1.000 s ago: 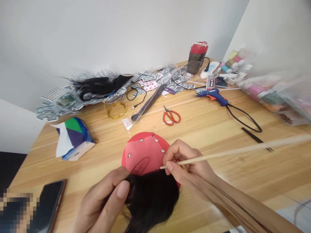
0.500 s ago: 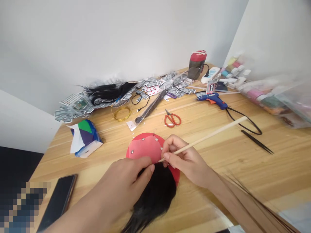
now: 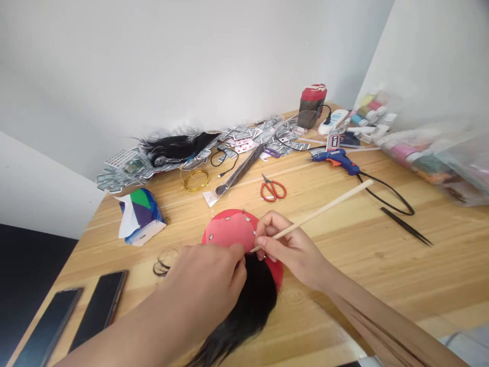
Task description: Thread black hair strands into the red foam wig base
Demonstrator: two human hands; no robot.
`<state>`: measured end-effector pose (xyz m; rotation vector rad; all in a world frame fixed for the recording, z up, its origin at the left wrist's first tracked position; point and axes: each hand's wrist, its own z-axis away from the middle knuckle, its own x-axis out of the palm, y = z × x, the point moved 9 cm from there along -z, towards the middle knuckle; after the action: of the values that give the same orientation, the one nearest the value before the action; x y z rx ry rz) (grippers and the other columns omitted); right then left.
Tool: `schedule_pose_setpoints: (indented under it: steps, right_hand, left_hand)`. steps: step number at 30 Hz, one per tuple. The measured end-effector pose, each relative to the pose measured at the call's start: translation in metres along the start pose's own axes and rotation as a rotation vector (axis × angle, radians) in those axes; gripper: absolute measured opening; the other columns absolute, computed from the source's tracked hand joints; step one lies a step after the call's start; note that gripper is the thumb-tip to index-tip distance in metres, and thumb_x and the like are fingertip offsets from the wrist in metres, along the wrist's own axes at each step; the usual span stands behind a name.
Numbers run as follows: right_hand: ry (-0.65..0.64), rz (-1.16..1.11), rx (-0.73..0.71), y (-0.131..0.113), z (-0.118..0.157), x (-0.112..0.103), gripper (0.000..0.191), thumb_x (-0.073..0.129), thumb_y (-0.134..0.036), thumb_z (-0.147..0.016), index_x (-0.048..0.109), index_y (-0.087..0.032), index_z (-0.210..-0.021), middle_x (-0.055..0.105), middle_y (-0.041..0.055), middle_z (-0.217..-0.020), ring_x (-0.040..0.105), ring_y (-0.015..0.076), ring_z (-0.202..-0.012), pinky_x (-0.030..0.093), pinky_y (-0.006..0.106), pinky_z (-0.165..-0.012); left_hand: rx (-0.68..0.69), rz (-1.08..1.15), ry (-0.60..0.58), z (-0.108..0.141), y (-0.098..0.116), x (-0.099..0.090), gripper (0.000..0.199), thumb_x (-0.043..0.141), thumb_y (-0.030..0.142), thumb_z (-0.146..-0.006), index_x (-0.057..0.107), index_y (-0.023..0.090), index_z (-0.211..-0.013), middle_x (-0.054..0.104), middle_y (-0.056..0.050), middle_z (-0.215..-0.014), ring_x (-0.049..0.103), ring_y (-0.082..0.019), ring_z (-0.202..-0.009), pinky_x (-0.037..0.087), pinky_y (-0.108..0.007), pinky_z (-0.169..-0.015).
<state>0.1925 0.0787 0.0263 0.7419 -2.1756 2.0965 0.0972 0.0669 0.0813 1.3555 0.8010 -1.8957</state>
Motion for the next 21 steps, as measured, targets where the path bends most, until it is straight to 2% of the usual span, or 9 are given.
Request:
schedule_pose_setpoints:
  steps: [5,9,12,15,18,19,21]
  right_hand:
    - [0.008,0.004,0.016,0.003,-0.001,-0.002,0.024,0.07,-0.036,-0.092,0.053,-0.02,-0.088,0.06,-0.0046,-0.067,0.053,0.0102,-0.058,0.034,0.022,-0.052]
    - [0.022,0.005,0.039,0.004,-0.002,-0.003,0.023,0.069,-0.036,-0.092,0.052,-0.02,-0.088,0.06,-0.0049,-0.064,0.05,0.0093,-0.054,0.033,0.021,-0.05]
    - [0.05,0.026,0.056,0.003,-0.001,-0.004,0.025,0.07,-0.039,-0.091,0.053,-0.021,-0.088,0.06,-0.0051,-0.063,0.049,0.0092,-0.052,0.033,0.022,-0.05]
    - [0.064,0.036,0.065,0.002,-0.001,-0.005,0.028,0.071,-0.043,-0.091,0.054,-0.021,-0.087,0.06,-0.0049,-0.064,0.05,0.0099,-0.054,0.035,0.022,-0.052]
    - [0.051,0.024,0.079,0.003,-0.001,-0.005,0.028,0.073,-0.043,-0.09,0.055,-0.021,-0.087,0.061,-0.0044,-0.066,0.054,0.0103,-0.058,0.037,0.022,-0.054]
    - [0.045,0.017,0.088,0.003,-0.001,-0.005,0.028,0.073,-0.042,-0.09,0.055,-0.021,-0.087,0.061,-0.0043,-0.066,0.054,0.0102,-0.058,0.037,0.022,-0.054]
    - [0.034,0.006,0.106,0.004,0.0,-0.006,0.028,0.074,-0.04,-0.09,0.055,-0.021,-0.087,0.063,-0.004,-0.067,0.054,0.0096,-0.059,0.038,0.021,-0.055]
  left_hand:
    - [0.001,-0.065,-0.024,0.008,-0.001,0.006,0.033,0.039,0.015,-0.098,0.061,0.023,-0.075,0.07,-0.002,-0.061,0.069,-0.025,-0.052,0.014,-0.032,-0.05]
    - [0.067,0.019,0.078,0.023,-0.006,0.005,0.033,0.039,0.011,-0.096,0.054,0.023,-0.07,0.063,0.001,-0.058,0.064,-0.021,-0.048,0.021,-0.031,-0.047]
    - [0.212,0.175,0.165,0.035,-0.006,0.002,0.032,0.038,0.012,-0.098,0.052,0.023,-0.072,0.06,0.001,-0.066,0.06,-0.016,-0.05,0.031,-0.027,-0.047]
    - [0.334,0.331,0.259,0.045,-0.008,-0.004,0.03,0.038,0.013,-0.101,0.054,0.022,-0.077,0.068,-0.004,-0.094,0.064,-0.012,-0.064,0.043,-0.024,-0.056]
    - [0.391,0.549,0.286,0.045,-0.015,0.0,0.025,0.043,0.011,-0.1,0.055,0.021,-0.081,0.067,-0.008,-0.132,0.072,-0.014,-0.097,0.051,-0.022,-0.078]
    - [0.405,0.639,0.28,0.044,-0.017,0.004,0.024,0.044,0.011,-0.1,0.057,0.021,-0.083,0.068,-0.007,-0.135,0.072,-0.015,-0.105,0.052,-0.021,-0.084]
    - [0.395,0.819,0.283,0.039,-0.023,0.013,0.023,0.046,0.012,-0.102,0.062,0.023,-0.09,0.073,-0.003,-0.128,0.072,-0.014,-0.106,0.051,-0.018,-0.086]
